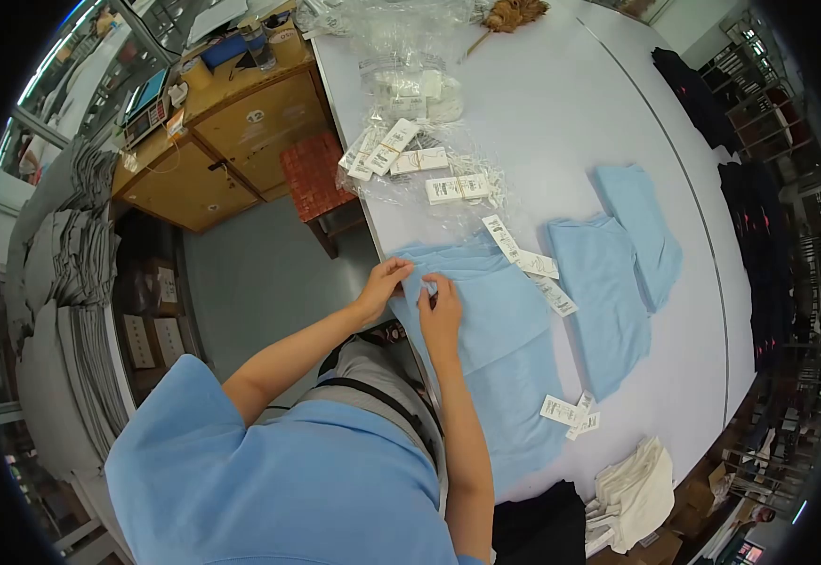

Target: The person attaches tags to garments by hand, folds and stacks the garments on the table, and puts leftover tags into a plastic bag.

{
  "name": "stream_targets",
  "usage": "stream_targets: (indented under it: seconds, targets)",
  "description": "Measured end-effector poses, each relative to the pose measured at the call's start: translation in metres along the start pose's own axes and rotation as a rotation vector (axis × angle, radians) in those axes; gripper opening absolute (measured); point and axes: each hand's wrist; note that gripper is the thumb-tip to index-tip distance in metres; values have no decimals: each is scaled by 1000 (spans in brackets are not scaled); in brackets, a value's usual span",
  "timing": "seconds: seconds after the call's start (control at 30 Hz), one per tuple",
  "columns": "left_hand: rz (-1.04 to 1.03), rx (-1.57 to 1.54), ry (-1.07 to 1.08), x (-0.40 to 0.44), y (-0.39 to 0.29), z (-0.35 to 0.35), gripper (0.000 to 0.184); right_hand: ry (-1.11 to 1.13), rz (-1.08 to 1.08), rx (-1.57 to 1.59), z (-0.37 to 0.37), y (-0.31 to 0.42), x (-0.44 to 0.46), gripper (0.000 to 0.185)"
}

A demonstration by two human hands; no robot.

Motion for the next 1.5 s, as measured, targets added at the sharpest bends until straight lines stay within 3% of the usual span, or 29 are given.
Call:
stream_targets:
  seconds: [0.13, 0.27, 0.3, 0.43, 0.47, 0.5, 0.6, 0.67, 0.77, 0.83, 0.87, 1.0, 1.03, 1.1, 1.17, 1.2, 1.27, 1.33, 1.37, 1.43, 1.47, 1.5]
  targets:
    - [102, -87, -81, 0, -11, -9, 21, 47, 92, -33, -22, -18, 1, 34]
    - [-130, 558, 31, -21, -22, -13, 26, -50, 112, -294, -23, 4, 2, 30]
    - [-130, 555, 34, -14, -18, -10, 26, -50, 112, -297, -23, -1, 3, 30]
    - [-224, 541, -301, 27, 7, 0, 32, -23, -56, 3, -5, -24, 3, 24]
    - [-225, 549, -283, 33, 5, -2, 32, -73, -281, 176, 11, 6, 8, 21]
    - [-255, 559, -255, 37, 2, -6, 33, -157, -336, 264, 24, 12, 5, 23]
    - [-347, 584, -157, 39, -7, -33, 39, -431, -286, 210, 86, 39, -27, 27]
    - [-366, 481, -39, 6, -32, -83, 39, -693, -325, 386, 126, 42, -66, 27]
    - [-345, 530, 369, -65, -49, -169, 39, -891, -329, 337, 169, 32, -146, 26]
    - [-530, 513, 612, -99, -9, -215, 41, -948, -372, 399, 174, 21, -194, 25]
    - [-518, 574, 730, -119, 11, -231, 40, -963, -403, 483, 173, 13, -214, 24]
    - [-285, 1182, 1118, -151, 121, -245, 28, -1121, -494, 1007, 157, -21, -280, 21]
    - [-291, 1193, 1137, -149, 146, -238, 28, -1143, -482, 1008, 154, -33, -291, 21]
    - [-110, 1085, 1203, -142, 178, -213, 27, -922, -517, 757, 152, -52, -310, 28]
    - [1005, 731, 1043, -140, 167, -195, 31, -974, -573, 759, 151, -53, -317, 30]
    - [1007, 755, 1039, -145, 149, -193, 31, -1005, -626, 756, 153, -53, -310, 32]
    - [1463, 287, 490, -160, 119, -196, 32, -1049, -732, 745, 161, -49, -289, 37]
    - [1163, -10, 551, -164, 116, -206, 35, -1142, -609, 913, 172, -12, -252, 45]
    - [1161, 10, 555, -169, 108, -216, 35, -1157, -599, 922, 173, 3, -235, 45]
    - [734, -173, 345, -172, 84, -240, 26, -1172, -459, 1070, 174, 23, -212, 39]
    - [726, -160, 357, -171, 71, -252, 26, -1088, -272, 1323, 168, 5, -216, 36]
    - [581, -103, 351, -167, 56, -261, 24, -977, -73, 1560, 160, -19, -219, 33]
Point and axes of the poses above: each hand's wrist, its own x-axis towards the middle knuckle, its own z-axis out of the back of the hand, y = z × x, and after that the axes turned 12 degrees about z, right-handed
